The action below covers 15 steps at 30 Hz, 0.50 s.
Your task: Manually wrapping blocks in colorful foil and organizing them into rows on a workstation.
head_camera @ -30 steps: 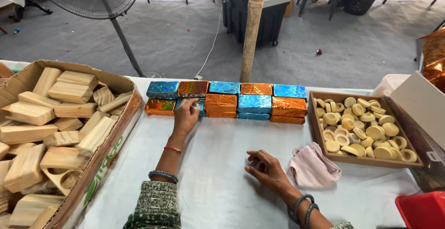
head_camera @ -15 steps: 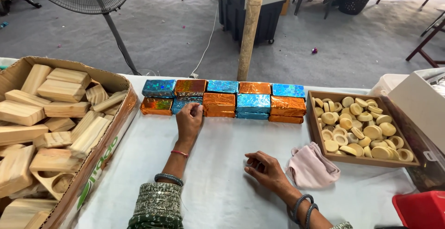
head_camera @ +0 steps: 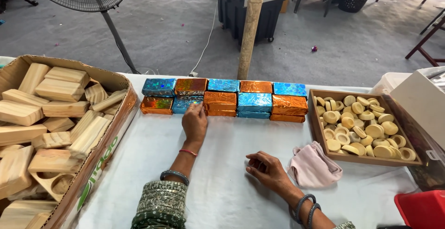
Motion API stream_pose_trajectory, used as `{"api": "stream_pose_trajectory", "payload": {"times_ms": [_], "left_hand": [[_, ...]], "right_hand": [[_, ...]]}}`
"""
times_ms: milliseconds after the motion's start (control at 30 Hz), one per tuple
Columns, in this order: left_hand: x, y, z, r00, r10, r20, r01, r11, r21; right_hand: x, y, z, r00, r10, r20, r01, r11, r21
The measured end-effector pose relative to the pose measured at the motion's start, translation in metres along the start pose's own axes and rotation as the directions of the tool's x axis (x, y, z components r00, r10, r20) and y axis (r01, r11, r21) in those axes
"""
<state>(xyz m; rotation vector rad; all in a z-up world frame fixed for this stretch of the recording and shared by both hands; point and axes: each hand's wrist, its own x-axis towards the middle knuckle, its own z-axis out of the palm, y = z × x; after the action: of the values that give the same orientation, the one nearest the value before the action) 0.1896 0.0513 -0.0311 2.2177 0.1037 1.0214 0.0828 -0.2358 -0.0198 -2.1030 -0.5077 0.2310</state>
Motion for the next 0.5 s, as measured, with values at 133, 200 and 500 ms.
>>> {"api": "stream_pose_trajectory", "payload": {"times_ms": [133,200,500], "left_hand": [[-0.01,0.016,0.005,0.996,0.073,0.048,-0.084,0.953,0.29],[-0.011,0.019,0.003,0.995,0.068,0.073,-0.088,0.945,0.316],[-0.019,0.001,0.015,0.987,0.031,0.157,-0.083,0.937,0.339]], "right_hand": [[-0.001,-0.001,-0.001,1.0,-0.008,0.014,0.009,1.0,-0.014],[-0.001,-0.001,0.0,1.0,-0.015,0.013,0.015,1.0,-0.01],[-0.001,0.002,0.001,0.998,-0.056,0.001,0.056,0.997,-0.047]]}}
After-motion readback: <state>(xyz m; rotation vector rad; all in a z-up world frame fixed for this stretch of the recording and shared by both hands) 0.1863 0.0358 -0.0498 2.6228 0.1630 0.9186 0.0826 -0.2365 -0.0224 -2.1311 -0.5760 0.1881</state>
